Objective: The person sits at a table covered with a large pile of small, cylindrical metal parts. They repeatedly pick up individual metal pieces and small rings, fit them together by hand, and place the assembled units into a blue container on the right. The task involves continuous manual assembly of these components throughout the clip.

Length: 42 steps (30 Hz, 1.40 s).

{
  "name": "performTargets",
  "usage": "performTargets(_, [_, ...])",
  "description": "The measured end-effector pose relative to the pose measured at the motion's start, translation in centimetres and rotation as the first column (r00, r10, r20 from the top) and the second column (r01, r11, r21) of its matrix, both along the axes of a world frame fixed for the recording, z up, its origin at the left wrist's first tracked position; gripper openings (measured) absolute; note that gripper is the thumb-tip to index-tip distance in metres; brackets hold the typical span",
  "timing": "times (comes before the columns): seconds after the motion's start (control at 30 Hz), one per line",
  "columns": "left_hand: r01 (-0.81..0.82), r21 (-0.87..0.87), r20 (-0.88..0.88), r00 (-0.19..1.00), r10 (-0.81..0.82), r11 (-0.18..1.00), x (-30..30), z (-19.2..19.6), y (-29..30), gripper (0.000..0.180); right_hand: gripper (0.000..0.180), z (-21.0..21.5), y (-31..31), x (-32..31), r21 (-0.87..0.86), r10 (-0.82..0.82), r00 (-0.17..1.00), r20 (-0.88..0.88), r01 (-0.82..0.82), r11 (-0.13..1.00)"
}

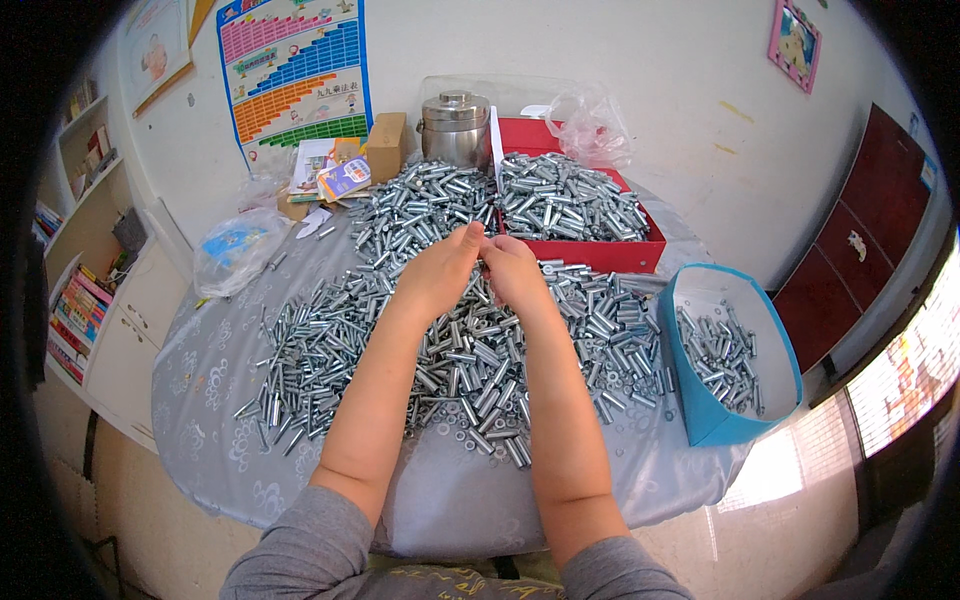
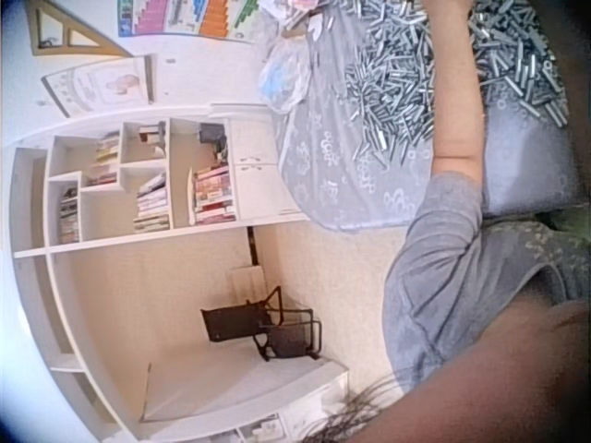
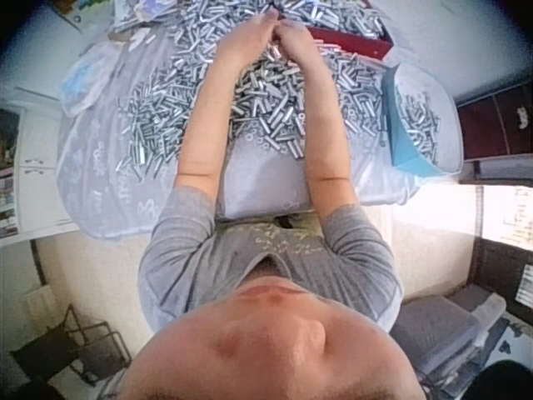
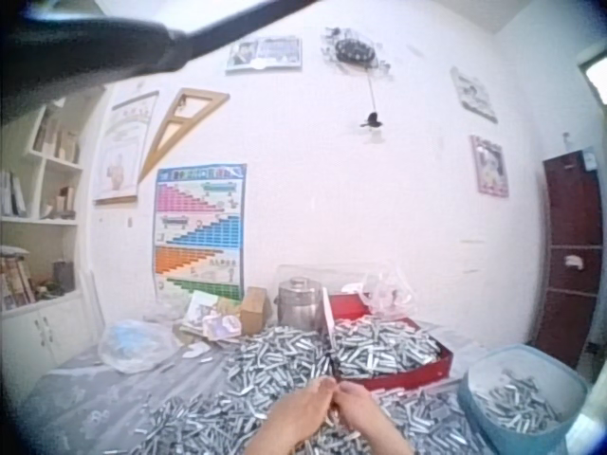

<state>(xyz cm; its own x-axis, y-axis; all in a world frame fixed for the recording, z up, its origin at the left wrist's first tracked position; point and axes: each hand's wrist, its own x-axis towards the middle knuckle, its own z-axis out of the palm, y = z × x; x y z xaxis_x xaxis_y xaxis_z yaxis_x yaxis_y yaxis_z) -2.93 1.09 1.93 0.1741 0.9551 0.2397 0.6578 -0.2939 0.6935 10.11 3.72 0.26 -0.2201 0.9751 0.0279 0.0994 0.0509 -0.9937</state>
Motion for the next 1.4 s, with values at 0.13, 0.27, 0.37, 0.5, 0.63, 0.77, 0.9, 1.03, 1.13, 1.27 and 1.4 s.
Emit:
performTargets(0.13, [-0.015,-0.009,-0.025,1.0,0.014,1.0,-0.1,0.2,-0.3,0.075,0.02,0.1,-0.2,-0.1,0.058,0.011,0.998,0.057,-0.014,0.998])
performTargets(0.27, [-0.001,-0.023,-0.041,0.999,0.001,1.0,0.3,0.2,-0.3,0.076,0.022,-0.3,0.0,0.4,-0.047,0.022,0.99,-0.14,-0.029,0.998])
performTargets(0.37, [-0.006,-0.022,-0.047,0.999,0.005,1.0,0.3,0.2,-0.3,0.077,0.025,-0.2,-0.4,0.3,-0.064,0.02,0.987,-0.158,-0.031,0.997])
performTargets(0.5, [-0.016,-0.027,-0.042,0.999,0.015,1.0,0.2,0.1,-0.2,0.077,0.028,0.0,-0.2,0.3,0.042,0.082,0.99,0.119,-0.087,0.995])
performTargets(0.63, [-0.033,0.056,-0.03,0.999,0.035,0.998,0.4,-0.2,-0.1,0.073,0.028,-0.9,0.4,0.8,0.041,-0.108,0.993,-0.035,0.11,0.993])
performTargets(0.77, [-0.067,0.05,-0.042,0.997,0.069,0.997,0.2,-0.1,-0.1,0.072,0.034,-1.4,0.6,1.1,0.13,-0.25,0.929,0.272,0.222,0.966])
performTargets(0.9, [-0.065,0.066,-0.048,0.996,0.069,0.996,0.4,-0.4,0.3,0.071,0.039,-2.5,1.4,1.6,0.28,-0.386,0.819,0.425,0.287,0.916])
performTargets(1.03, [-0.057,0.062,-0.04,0.997,0.06,0.996,0.0,-0.4,0.1,0.07,0.035,-0.2,-0.4,0.4,0.084,0.048,0.973,0.226,-0.069,0.994])
performTargets(1.13, [-0.049,0.029,-0.044,0.998,0.05,0.998,0.1,-0.7,0.4,0.07,0.029,-0.7,-0.4,0.2,0.071,0.11,0.985,0.133,-0.12,0.99])
performTargets(1.27, [-0.088,0.033,-0.119,0.989,0.091,0.996,-0.1,-0.2,0.2,0.071,0.028,-1.4,0.8,2.0,0.035,-0.115,0.993,-0.006,0.116,0.993])
performTargets(1.4, [-0.057,0.014,-0.102,0.993,0.058,0.998,0.4,-0.2,0.2,0.076,0.034,-2.7,1.8,3.2,0.411,-0.46,0.806,0.372,0.301,0.86])
